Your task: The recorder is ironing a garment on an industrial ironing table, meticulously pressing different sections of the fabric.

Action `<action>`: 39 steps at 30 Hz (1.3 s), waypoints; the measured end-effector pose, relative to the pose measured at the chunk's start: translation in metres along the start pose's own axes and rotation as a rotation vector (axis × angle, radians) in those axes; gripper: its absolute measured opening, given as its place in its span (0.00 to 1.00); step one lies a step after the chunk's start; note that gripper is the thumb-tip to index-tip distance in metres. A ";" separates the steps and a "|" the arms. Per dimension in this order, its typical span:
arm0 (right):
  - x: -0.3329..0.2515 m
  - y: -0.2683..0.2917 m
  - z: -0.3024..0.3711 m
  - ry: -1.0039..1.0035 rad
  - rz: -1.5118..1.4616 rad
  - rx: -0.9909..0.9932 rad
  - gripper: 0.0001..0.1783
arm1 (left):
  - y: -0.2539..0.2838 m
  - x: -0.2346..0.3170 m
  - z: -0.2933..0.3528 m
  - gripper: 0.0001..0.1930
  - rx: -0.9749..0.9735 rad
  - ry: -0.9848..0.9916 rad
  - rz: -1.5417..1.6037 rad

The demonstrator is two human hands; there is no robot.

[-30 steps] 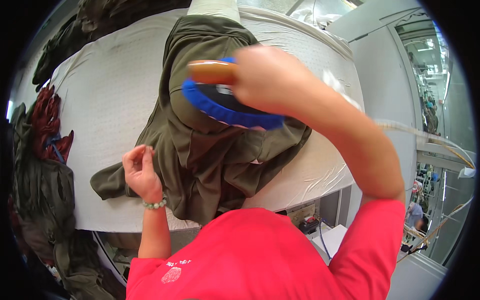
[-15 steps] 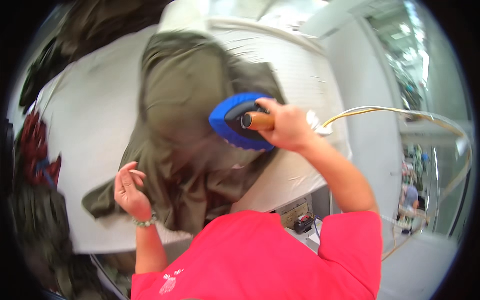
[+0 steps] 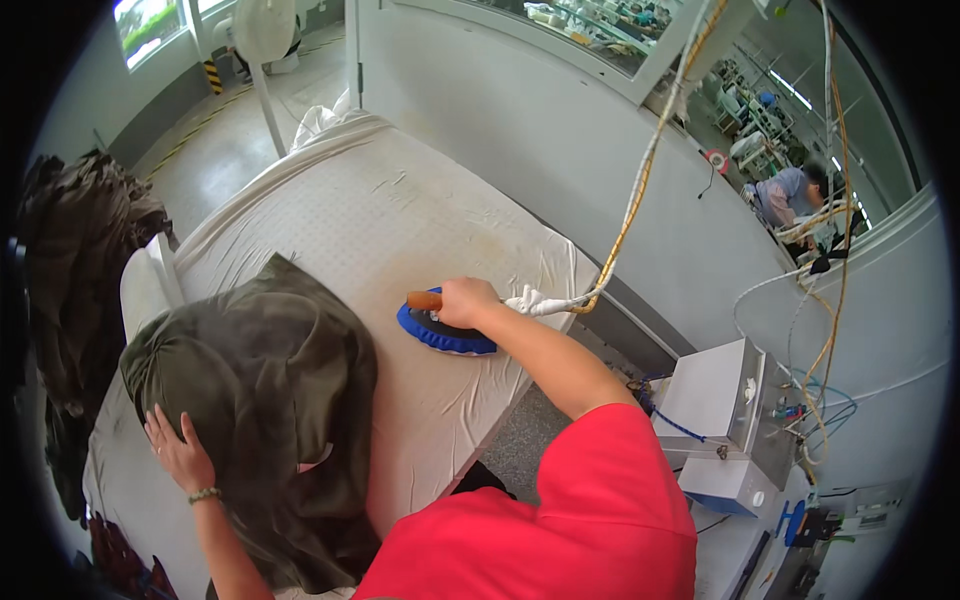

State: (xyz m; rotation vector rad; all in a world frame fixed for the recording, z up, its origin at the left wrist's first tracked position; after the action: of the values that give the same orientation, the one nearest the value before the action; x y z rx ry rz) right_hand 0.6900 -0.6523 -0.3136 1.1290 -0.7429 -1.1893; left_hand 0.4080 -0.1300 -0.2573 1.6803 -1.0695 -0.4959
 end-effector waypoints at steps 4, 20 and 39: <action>-0.006 0.003 0.001 0.006 0.018 -0.094 0.15 | 0.000 0.014 0.019 0.41 0.011 0.016 -0.044; 0.009 -0.006 -0.004 0.111 -0.078 -0.068 0.16 | 0.004 -0.002 0.019 0.58 -0.237 0.286 0.050; -0.325 -0.023 -0.128 0.453 -0.222 -0.134 0.57 | 0.013 0.004 0.033 0.67 -0.214 0.337 0.166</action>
State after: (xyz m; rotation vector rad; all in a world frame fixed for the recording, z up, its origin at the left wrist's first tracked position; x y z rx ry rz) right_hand 0.7160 -0.3039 -0.3404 1.3288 -0.1936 -1.0902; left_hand 0.3800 -0.1515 -0.2575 1.4115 -0.8659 -0.2009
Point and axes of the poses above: each hand's wrist, its own z-axis away from the middle knuckle, its own y-axis out of the back of the hand, x = y × z, the point moved 6 cm from there along -z, towards the middle knuckle, and after that the axes turned 7 degrees about z, right-handed, at the moved point
